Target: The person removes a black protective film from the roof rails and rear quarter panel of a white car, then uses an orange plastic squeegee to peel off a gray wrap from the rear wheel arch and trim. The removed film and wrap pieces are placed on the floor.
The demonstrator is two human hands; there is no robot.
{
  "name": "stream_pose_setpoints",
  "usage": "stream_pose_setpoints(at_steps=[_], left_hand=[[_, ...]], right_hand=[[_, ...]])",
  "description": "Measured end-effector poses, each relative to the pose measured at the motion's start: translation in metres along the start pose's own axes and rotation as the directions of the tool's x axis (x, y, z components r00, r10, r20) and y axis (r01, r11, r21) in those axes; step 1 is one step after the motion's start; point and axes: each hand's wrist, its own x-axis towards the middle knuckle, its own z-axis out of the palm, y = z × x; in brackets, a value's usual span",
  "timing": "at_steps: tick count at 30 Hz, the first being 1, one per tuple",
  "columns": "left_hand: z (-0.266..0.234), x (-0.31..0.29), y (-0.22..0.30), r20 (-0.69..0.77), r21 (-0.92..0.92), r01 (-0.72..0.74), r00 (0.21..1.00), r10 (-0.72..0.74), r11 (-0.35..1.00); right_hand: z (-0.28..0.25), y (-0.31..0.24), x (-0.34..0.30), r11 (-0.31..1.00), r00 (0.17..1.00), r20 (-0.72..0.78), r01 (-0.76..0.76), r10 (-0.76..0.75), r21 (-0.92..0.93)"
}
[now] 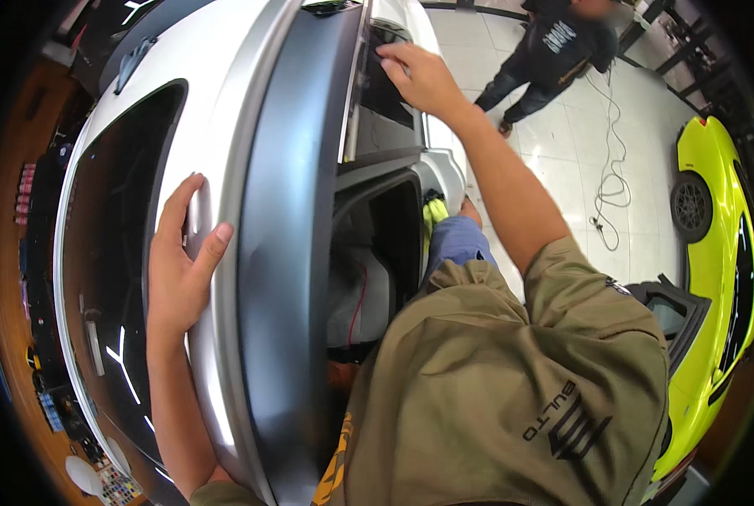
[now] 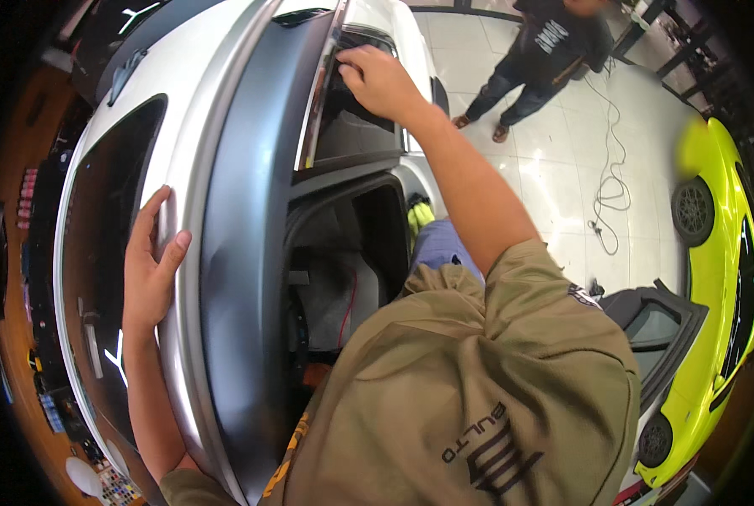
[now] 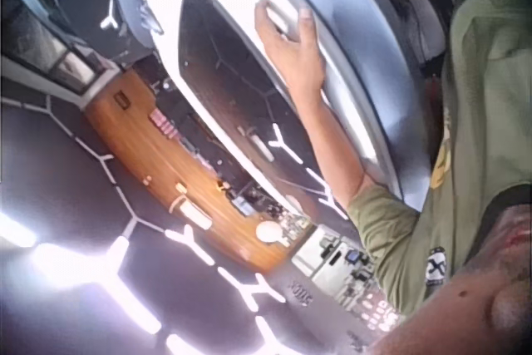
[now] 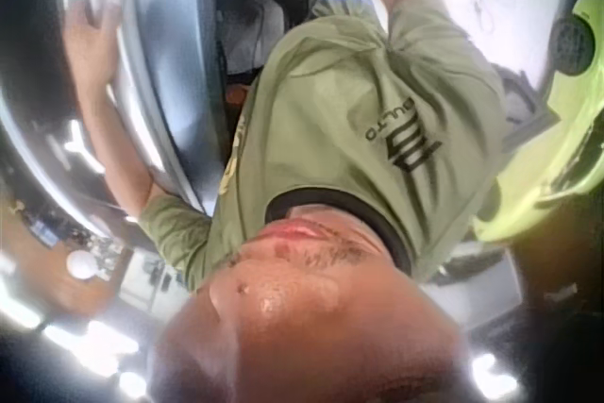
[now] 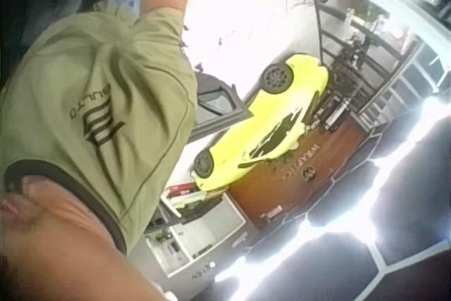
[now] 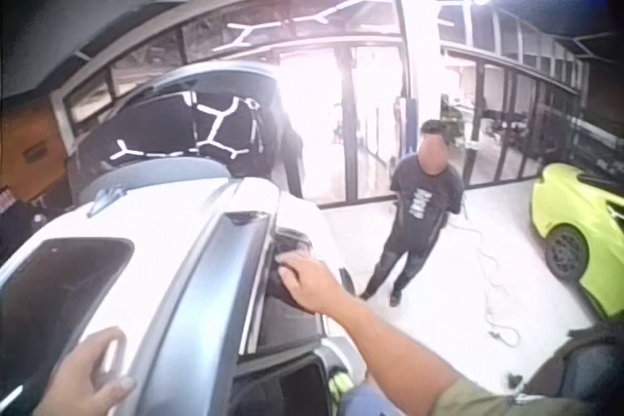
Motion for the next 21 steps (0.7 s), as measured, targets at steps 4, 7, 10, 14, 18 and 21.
stream_pose_setpoints(at_steps=[4, 7, 10, 14, 18, 21], left_hand=[[0.002, 0.007, 0.0, -0.01, 0.118, -0.057, 0.998, 0.058, 0.991], [0.009, 0.016, -0.004, 0.015, 0.025, -0.045, 0.999, 0.044, 0.999], [0.007, -0.01, -0.019, -0.034, -0.076, 0.029, 0.999, -0.032, 0.997], [0.011, 0.004, -0.01, -0.029, -0.021, 0.093, 0.995, -0.094, 0.995], [0.007, 0.008, -0.01, -0.046, 0.022, 0.087, 0.995, -0.085, 0.996], [-0.002, 0.0, -0.013, -0.017, 0.093, 0.089, 0.996, -0.088, 0.992]], right_hand=[[0.037, 0.099, -0.128, 0.816, 0.824, -0.045, -0.566, 0.565, -0.121], [0.067, 0.153, -0.247, 0.671, 0.606, 0.299, -0.707, 0.737, -0.223], [0.081, 0.109, -0.273, 0.58, 0.43, 0.403, -0.701, 0.808, -0.415], [0.134, 0.187, -0.349, 0.356, 0.247, 0.292, -0.834, 0.924, -0.422], [0.19, 0.207, -0.391, 0.274, 0.214, 0.198, -0.893, 0.957, -0.358], [0.206, 0.165, -0.395, 0.45, 0.308, 0.359, -0.778, 0.881, -0.439]])
